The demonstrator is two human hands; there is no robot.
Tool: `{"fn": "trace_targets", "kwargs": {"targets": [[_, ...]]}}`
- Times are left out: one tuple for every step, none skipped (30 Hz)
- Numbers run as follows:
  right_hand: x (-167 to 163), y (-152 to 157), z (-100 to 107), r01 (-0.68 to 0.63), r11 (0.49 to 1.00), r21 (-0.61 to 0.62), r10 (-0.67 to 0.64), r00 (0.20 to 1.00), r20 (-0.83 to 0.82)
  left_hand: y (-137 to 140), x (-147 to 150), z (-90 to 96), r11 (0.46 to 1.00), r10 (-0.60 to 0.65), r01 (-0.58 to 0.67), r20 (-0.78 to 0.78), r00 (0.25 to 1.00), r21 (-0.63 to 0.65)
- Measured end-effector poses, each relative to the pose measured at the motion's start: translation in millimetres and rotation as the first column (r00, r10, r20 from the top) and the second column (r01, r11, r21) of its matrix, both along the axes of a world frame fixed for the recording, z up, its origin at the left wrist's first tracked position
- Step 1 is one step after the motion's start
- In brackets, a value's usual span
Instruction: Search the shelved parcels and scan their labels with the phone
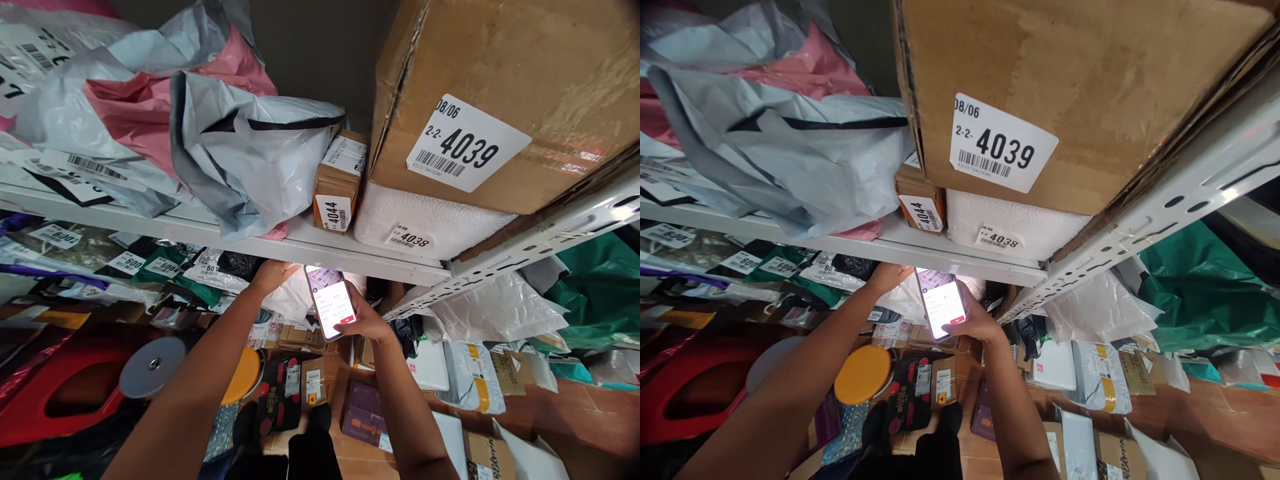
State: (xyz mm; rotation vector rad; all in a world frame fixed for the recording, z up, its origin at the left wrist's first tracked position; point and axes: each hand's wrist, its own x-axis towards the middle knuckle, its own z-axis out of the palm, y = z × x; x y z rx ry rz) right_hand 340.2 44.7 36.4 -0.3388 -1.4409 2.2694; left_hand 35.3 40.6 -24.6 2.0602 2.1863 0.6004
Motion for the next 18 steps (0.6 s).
{"fn": "trace_targets", "kwargs": {"targets": [[0,0,-1,-0.001,1.0,-0.002,0.001,1.0,0.001,0,0,-0.4,1.0,-0.003,0.003,-0.002,1.0,-0.004],[1,0,-1,-0.003,1.0,-0.002,0.003,1.0,0.002,0,-1,-0.7,1.0,-0.006,0.006,-0.005,1.0,-0.008],[1,0,-1,-0.001,1.0,0.0,0.001,1.0,0.004,0,-1,-1.0,1.0,-0.007,0.007,-0.007,1.0,-0.011],[1,0,-1,0.006,1.0,0.007,-0.006,1.0,0.009,0,-1,-1.2,1.0,-0.008,0.008,-0.009,1.0,-0.014],[1,0,-1,0.017,1.0,0.018,-0.017,1.0,0.017,0,-1,-1.4,1.0,-0.009,0.008,-0.011,1.0,-0.017],[2,0,-1,0.029,0.999,0.031,-0.03,0.999,0.026,0,-1,-1.4,1.0,-0.008,0.008,-0.012,1.0,-0.019],[2,1,0,0.04,0.998,0.043,-0.041,0.998,0.036,0,-1,-1.5,1.0,-0.008,0.008,-0.013,1.0,-0.022],[2,1,0,0.046,0.998,0.051,-0.048,0.998,0.045,0,-1,-1.5,1.0,-0.007,0.007,-0.014,1.0,-0.024],[3,1,0,0.046,0.998,0.05,-0.049,0.998,0.051,0,-1,-1.5,1.0,-0.007,0.006,-0.014,1.0,-0.026],[3,0,0,0.041,0.998,0.042,-0.043,0.998,0.05,0,-1,-1.6,1.0,-0.006,0.006,-0.014,1.0,-0.028],[4,0,-1,0.032,0.999,0.023,-0.033,0.999,0.041,0,-1,-1.9,1.0,-0.005,0.005,-0.013,1.0,-0.03],[5,-2,-1,0.021,1.0,-0.006,-0.021,1.0,0.022,0,-1,-2.3,0.999,-0.004,0.004,-0.012,1.0,-0.033],[6,-4,-1,0.012,0.999,-0.043,-0.013,1.0,-0.008,0,-2,-2.8,0.999,-0.003,0.003,-0.011,1.0,-0.036],[7,-6,-1,0.008,0.997,-0.081,-0.012,0.999,-0.043,0,-2,-3.4,0.999,-0.002,0.001,-0.009,1.0,-0.039],[8,-10,-1,0.012,0.993,-0.114,-0.02,0.997,-0.075,0,-2,-4.1,0.999,-0.001,0.0,-0.008,1.0,-0.042],[10,-13,-1,0.025,0.99,-0.139,-0.039,0.994,-0.099,0,-3,-4.9,0.999,0.0,0.0,-0.006,1.0,-0.043],[11,-17,0,0.045,0.987,-0.153,-0.063,0.992,-0.112,0,-3,-5.7,0.999,0.001,-0.001,-0.003,1.0,-0.043],[13,-22,1,0.067,0.985,-0.157,-0.085,0.99,-0.115,-1,-3,-6.4,0.999,0.002,-0.002,0.001,1.0,-0.042]]}}
